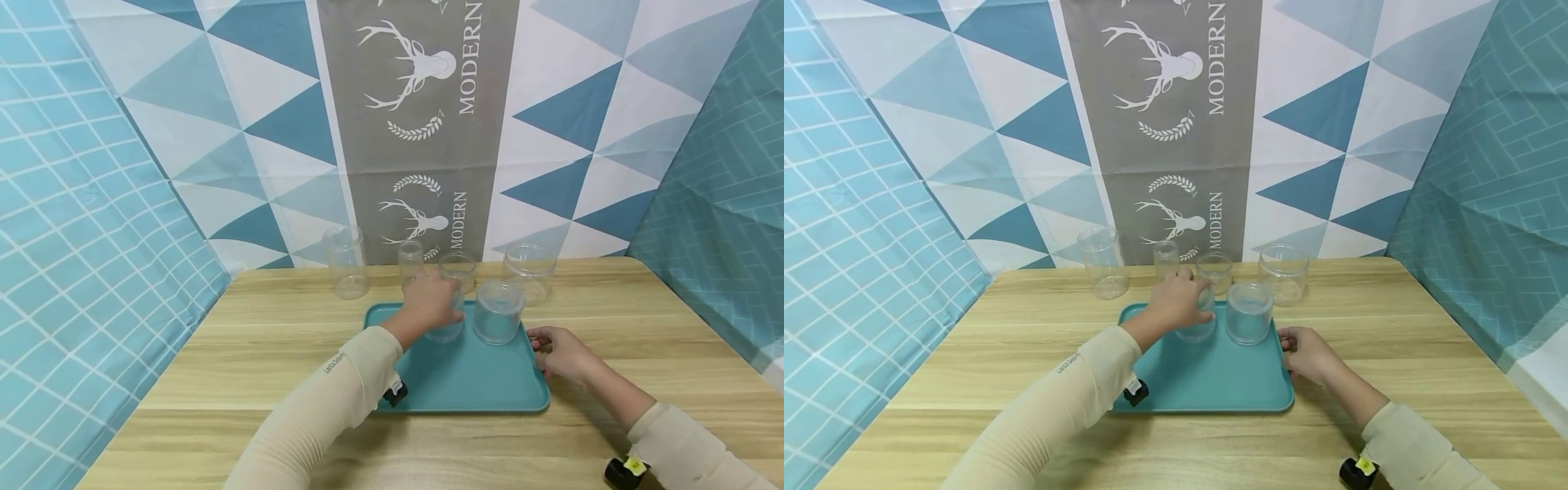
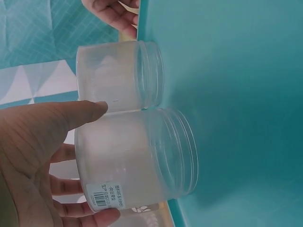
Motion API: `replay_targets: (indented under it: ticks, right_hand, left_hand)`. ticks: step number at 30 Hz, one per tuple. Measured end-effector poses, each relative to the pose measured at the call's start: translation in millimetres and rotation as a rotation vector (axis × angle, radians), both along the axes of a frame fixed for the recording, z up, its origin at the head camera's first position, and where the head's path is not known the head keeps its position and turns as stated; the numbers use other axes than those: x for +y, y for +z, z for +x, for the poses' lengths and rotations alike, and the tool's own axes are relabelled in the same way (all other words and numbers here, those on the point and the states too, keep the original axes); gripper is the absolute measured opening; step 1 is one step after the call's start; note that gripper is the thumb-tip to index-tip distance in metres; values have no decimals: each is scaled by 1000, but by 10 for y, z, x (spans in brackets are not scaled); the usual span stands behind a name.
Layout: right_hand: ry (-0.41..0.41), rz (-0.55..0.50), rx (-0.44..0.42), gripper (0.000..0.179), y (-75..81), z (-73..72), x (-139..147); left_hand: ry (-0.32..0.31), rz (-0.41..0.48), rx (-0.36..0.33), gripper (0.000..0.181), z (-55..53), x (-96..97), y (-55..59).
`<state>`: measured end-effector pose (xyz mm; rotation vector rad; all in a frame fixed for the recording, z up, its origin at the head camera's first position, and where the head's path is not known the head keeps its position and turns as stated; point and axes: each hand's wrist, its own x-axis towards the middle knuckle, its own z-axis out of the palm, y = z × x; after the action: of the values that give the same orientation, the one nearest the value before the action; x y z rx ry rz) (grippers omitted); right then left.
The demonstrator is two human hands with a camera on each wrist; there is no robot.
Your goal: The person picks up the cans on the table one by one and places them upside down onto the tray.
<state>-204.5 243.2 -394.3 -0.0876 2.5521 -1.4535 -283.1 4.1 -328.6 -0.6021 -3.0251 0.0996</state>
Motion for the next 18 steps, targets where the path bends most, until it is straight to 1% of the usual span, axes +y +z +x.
replay_targets:
  ticks: [6,12,15,18]
  right_hand:
    - [2,0,3,58,-5,6,16]
    - [-4,-1,3,57,-14,11,19]
    - [-9,10,10,58,-20,12,18]
    - [-12,16,17,57,-29,13,22]
  left_hand:
    - [-10,12,10,78,16,-10,-15]
    - [-27,31,31,81,82,-61,6]
    - [-44,56,38,81,119,-107,21]
    - [-74,79,46,81,151,-158,37]
